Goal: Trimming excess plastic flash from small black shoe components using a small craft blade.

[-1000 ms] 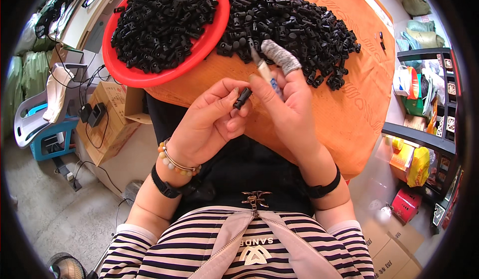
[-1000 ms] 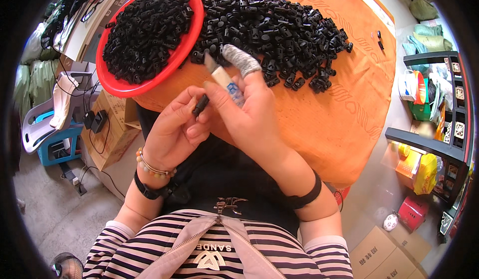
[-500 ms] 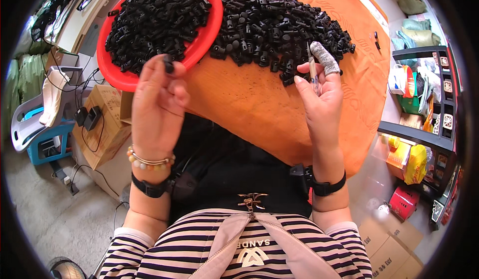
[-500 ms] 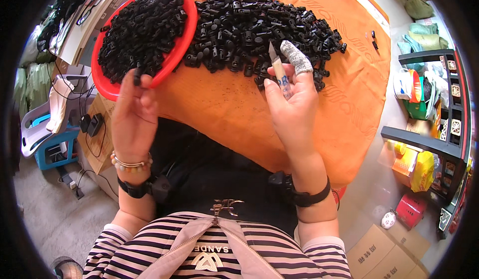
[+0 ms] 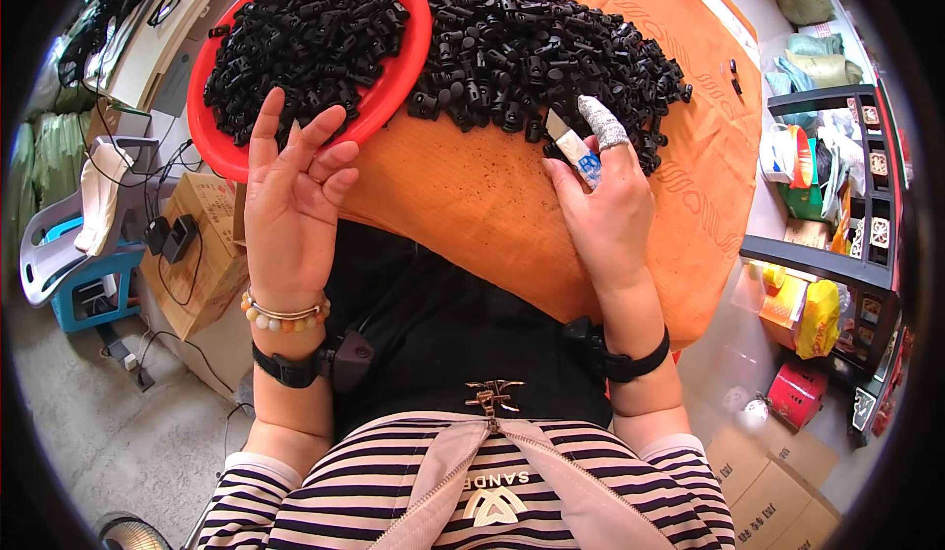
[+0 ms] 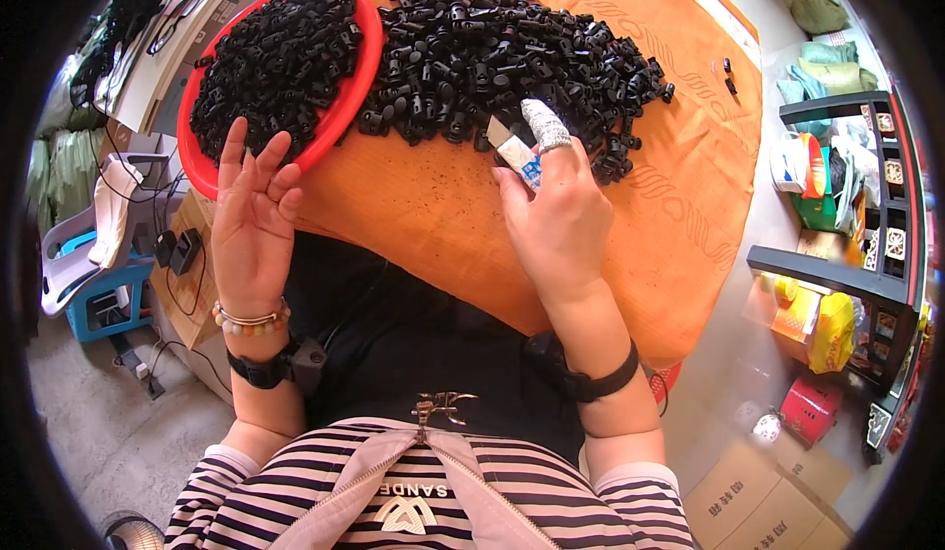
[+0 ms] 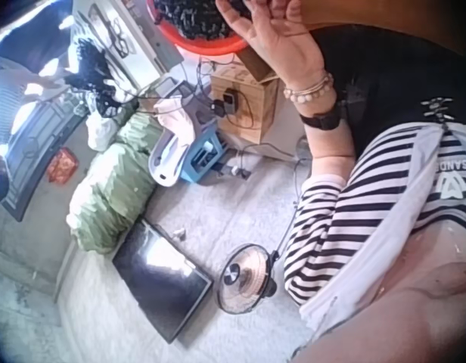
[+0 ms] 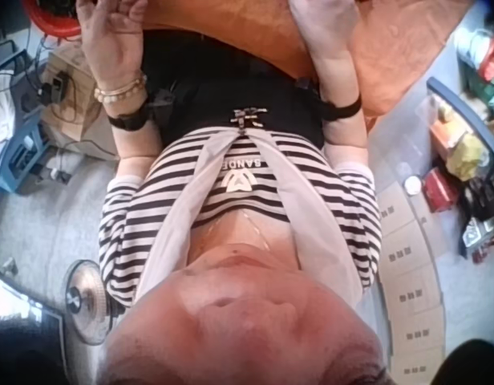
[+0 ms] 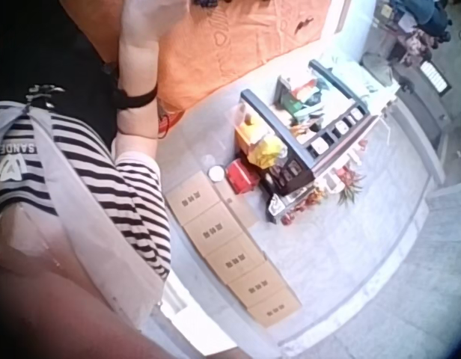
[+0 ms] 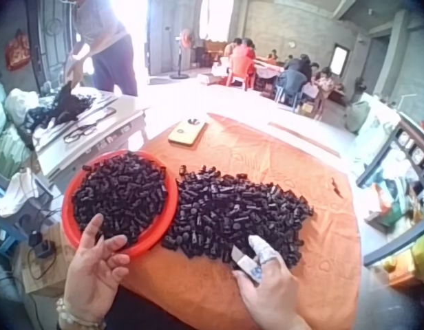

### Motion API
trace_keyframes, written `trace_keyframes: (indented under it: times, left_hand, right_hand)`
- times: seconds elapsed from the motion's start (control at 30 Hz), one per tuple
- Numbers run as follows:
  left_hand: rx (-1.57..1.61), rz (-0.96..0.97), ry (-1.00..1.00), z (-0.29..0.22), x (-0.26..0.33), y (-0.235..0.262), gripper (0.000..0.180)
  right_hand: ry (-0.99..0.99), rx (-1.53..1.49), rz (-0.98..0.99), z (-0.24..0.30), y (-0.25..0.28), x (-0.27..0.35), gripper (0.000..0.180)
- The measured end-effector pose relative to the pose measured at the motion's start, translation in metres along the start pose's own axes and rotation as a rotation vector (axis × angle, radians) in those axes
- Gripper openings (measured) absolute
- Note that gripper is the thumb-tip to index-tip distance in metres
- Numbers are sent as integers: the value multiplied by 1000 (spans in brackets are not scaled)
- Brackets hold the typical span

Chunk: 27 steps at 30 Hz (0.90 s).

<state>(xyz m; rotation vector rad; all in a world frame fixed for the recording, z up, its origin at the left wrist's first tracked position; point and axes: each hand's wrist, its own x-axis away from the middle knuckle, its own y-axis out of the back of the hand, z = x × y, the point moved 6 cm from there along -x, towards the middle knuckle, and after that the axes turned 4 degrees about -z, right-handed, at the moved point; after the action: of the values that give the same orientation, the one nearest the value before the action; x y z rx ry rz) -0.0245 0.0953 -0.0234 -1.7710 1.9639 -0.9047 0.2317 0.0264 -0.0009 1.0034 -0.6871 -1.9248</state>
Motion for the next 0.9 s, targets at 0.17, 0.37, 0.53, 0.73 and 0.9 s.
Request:
trace_keyframes:
  times: [0.17, 0.37, 0.53, 0.73, 0.9]
  left_hand:
    - [-110, -66, -104, -7, 2, -6, 43]
    - [-138, -53, 11, 9, 9, -12, 29]
    - [-262, 83, 400, 56, 33, -41, 16]
    - [-228, 227, 565, 78, 45, -65, 20]
    - [-56, 249, 549, 74, 42, -64, 20]
  right_hand:
    - [-2, -53, -14, -8, 3, 3, 50]
    - [-206, -245, -47, -19, 13, 6, 42]
    - [-309, -844, -17, -8, 5, 13, 44]
    - [-341, -967, 121, 26, 6, 27, 46]
    - [-315, -1052, 124, 36, 2, 33, 46]
